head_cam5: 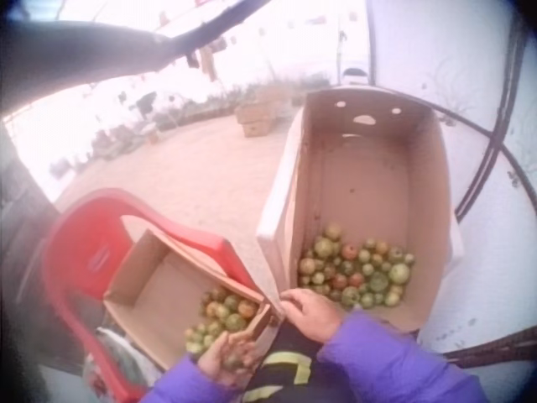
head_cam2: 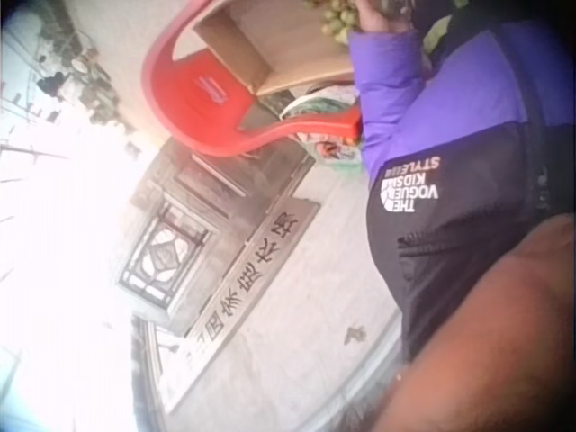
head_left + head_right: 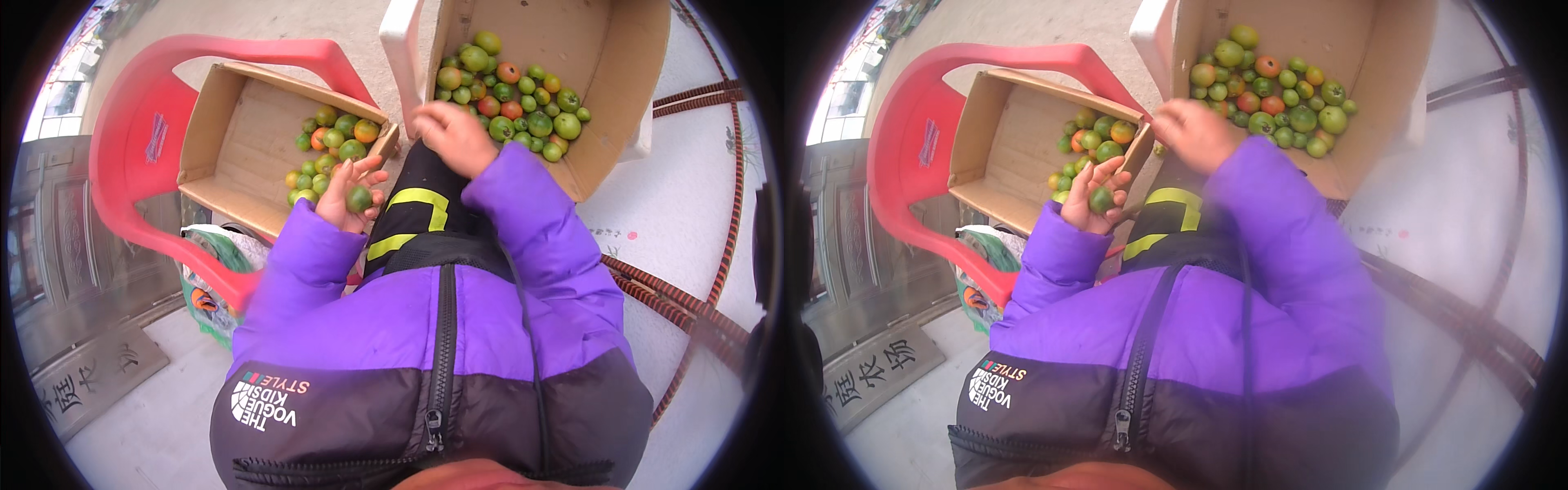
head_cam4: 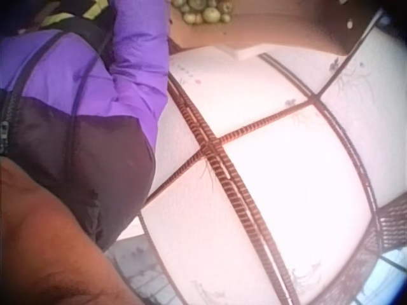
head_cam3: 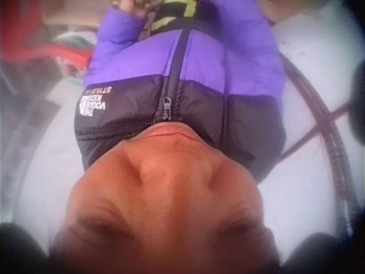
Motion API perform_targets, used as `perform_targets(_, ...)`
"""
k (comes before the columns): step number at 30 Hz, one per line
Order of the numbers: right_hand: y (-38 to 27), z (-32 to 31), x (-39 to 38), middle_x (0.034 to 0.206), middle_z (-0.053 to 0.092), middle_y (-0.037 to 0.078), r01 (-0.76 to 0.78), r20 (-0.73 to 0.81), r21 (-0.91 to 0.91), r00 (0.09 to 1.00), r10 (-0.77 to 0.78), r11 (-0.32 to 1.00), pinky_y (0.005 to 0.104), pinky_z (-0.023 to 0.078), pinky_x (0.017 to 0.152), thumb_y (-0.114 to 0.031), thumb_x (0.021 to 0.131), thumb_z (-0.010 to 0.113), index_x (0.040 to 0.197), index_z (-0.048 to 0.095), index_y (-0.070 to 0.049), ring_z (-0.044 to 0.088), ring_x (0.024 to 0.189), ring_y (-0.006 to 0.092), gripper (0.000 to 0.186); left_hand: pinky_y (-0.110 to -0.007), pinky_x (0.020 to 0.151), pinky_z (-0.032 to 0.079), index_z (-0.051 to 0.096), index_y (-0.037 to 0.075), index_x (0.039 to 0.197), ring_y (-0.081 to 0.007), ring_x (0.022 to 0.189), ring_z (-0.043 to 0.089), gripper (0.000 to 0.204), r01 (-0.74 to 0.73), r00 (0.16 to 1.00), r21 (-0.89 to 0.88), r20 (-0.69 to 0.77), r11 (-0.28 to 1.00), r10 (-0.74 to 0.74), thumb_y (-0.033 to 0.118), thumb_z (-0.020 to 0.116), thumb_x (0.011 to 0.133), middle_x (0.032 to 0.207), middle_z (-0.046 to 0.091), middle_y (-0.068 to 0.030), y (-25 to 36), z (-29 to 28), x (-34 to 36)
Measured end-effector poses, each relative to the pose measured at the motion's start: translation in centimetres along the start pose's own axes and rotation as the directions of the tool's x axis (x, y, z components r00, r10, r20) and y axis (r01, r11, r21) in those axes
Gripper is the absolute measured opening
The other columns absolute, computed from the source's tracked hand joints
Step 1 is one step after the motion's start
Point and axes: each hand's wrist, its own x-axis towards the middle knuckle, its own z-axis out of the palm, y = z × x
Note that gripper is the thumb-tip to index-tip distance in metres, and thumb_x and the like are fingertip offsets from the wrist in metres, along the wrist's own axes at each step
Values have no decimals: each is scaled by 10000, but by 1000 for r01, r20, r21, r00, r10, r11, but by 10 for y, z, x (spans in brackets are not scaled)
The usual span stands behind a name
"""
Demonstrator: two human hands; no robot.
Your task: The person transfers small green and red tomatoes from a cardboard box on the floor into a second cardboard box resting on a red plastic chair. The person handles the tomatoes one at a time by hand, moving them between the two boxes.
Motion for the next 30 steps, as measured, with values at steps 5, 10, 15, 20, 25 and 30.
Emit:
perform_targets(5,47,-9,66,1152,562,196,-85,-256,-583,963,-83,808,499,483,851,-122,834,546,1196,545,-100,563,1023,418,362,-322,826,466,444,99,1348,-214,1011,553,515,-225,934,25,-278,974,223,415,538,952,1192,572,-93,16,-45,-16)
perform_targets(10,80,-9,74,1204,520,193,-115,-134,-731,991,23,672,478,459,927,-110,822,580,1293,463,-128,525,1086,414,486,-458,1160,196,274,96,1474,-335,1448,132,695,-266,676,251,-640,931,365,383,586,923,1539,201,-187,12,-73,-20)
perform_targets(15,97,-27,48,1202,539,211,-194,-240,-517,968,76,834,464,458,909,-135,804,635,1229,464,-82,538,1091,405,461,-468,1142,231,306,91,1460,-340,1438,175,658,-262,689,326,-595,908,413,346,587,923,1536,223,-182,9,-71,-22)
perform_targets(20,96,-34,34,1248,508,255,-334,-358,-448,917,177,829,480,468,899,-206,799,665,1255,428,-75,574,1052,428,530,-457,1114,286,368,96,1433,-323,1395,288,586,-223,730,350,-558,910,394,322,571,933,1513,282,-162,4,-55,-16)
perform_targets(25,102,-22,56,1234,465,312,-431,-365,-440,887,282,788,478,470,924,-230,811,676,1294,385,-96,570,1066,444,579,-457,1090,325,402,101,1412,-304,1359,348,512,-217,758,360,-523,907,389,297,531,958,1477,343,-150,-2,-44,-18)
perform_targets(30,97,-35,47,1109,598,254,-496,-407,-355,845,347,792,440,494,879,-263,774,707,1236,454,-68,610,1016,397,562,-436,1043,380,400,116,1411,-281,1298,427,476,-181,811,328,-483,927,329,291,495,978,1443,398,-130,-3,-31,-24)
